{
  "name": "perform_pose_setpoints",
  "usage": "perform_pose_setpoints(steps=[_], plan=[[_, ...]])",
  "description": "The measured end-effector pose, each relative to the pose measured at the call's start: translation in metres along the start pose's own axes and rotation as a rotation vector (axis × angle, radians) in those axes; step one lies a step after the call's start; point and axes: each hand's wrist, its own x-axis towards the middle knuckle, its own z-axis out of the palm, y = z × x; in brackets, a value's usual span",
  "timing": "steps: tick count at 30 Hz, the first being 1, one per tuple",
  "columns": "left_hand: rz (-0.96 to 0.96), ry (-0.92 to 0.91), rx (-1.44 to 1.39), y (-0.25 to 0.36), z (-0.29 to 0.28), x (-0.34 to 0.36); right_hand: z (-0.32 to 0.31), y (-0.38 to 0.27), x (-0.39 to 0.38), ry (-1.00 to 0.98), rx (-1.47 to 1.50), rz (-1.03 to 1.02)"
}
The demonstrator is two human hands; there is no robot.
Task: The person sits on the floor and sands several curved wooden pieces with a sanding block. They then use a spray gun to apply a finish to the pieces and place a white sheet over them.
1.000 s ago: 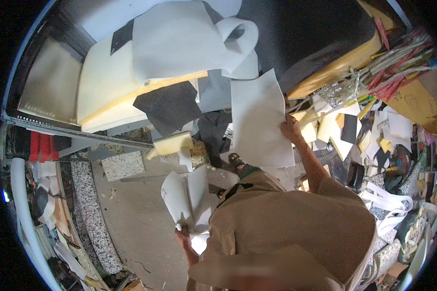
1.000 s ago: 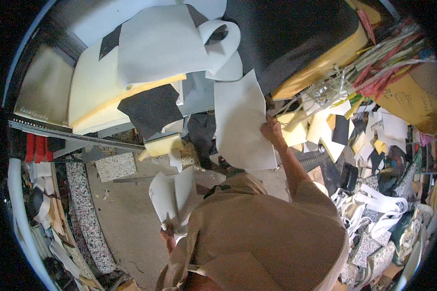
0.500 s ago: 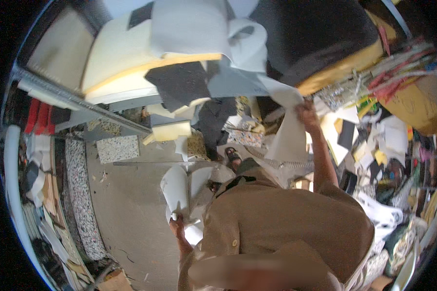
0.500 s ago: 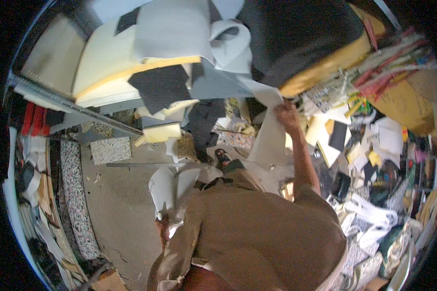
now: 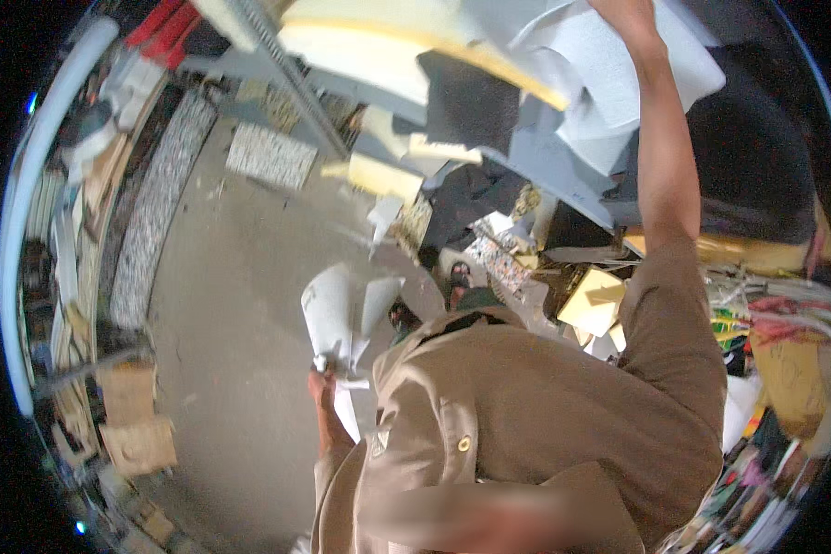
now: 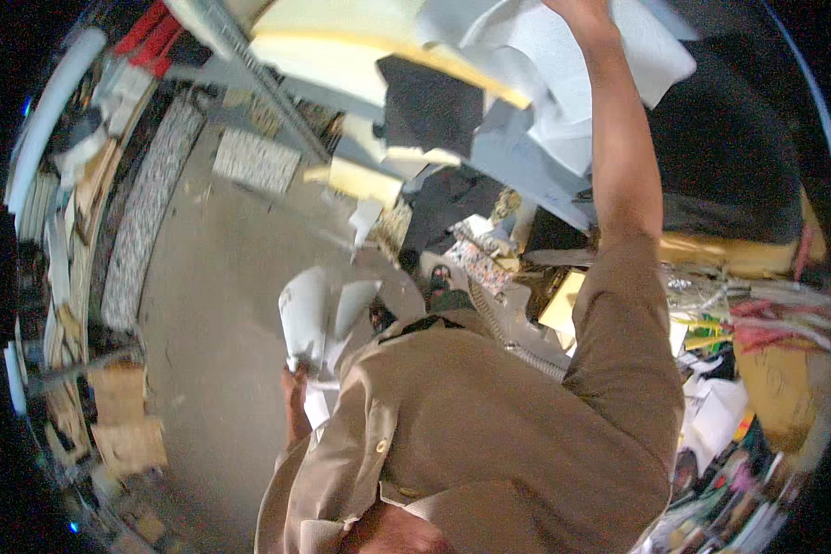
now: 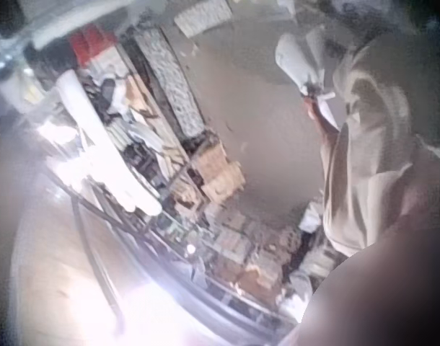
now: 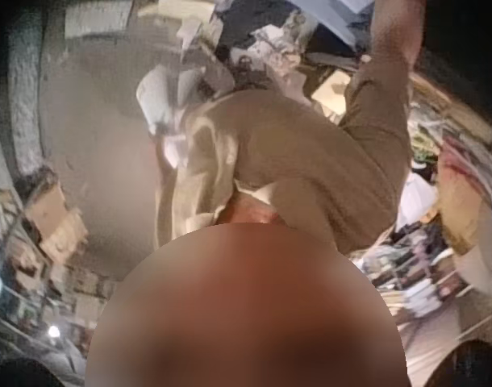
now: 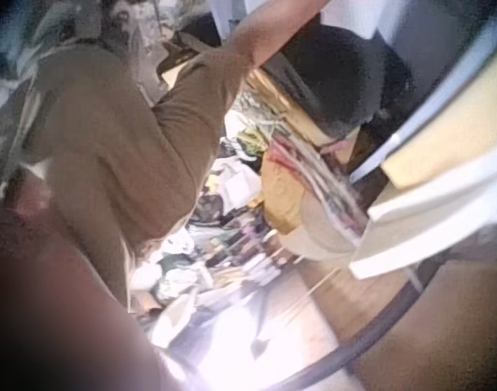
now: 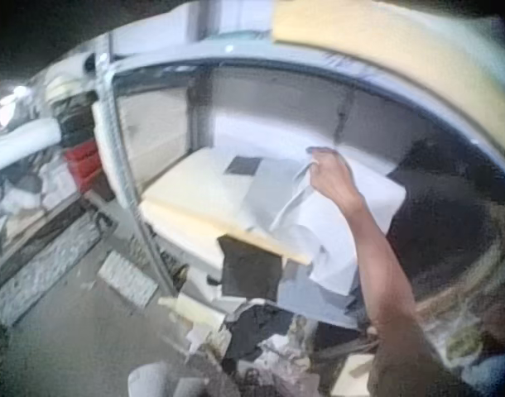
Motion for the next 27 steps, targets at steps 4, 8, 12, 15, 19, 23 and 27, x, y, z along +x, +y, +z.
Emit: perform_pose_setpoints(steps=[4,8,12,15,19,23,27], plan=[[0.125,0.066,-0.238,-0.025,0.019,-0.035,0.127,-0.034,-0.037,-0.601,0.055,0.024],[0.086,0.128,-0.406,-0.06,0.027,-0.06,0.157,-0.065,-0.092,-0.62,0.013,0.055],[-0.006,0.172,-0.424,-0.079,0.027,-0.072,0.139,-0.059,-0.093,-0.576,0.327,0.169],[0.093,0.062,-0.484,-0.075,0.02,-0.073,0.146,-0.027,-0.088,-0.447,0.339,0.282],[0.023,-0.029,-0.755,-0.06,0.005,-0.061,0.162,0.032,-0.08,-0.315,-0.094,0.254],[0.496,-0.305,-0.898,-0.055,-0.011,-0.045,0.048,0.082,-0.112,0.171,0.519,0.504],[0.317,-0.419,-0.944,-0.051,-0.001,-0.018,-0.143,0.041,-0.219,0.489,0.662,0.331]])
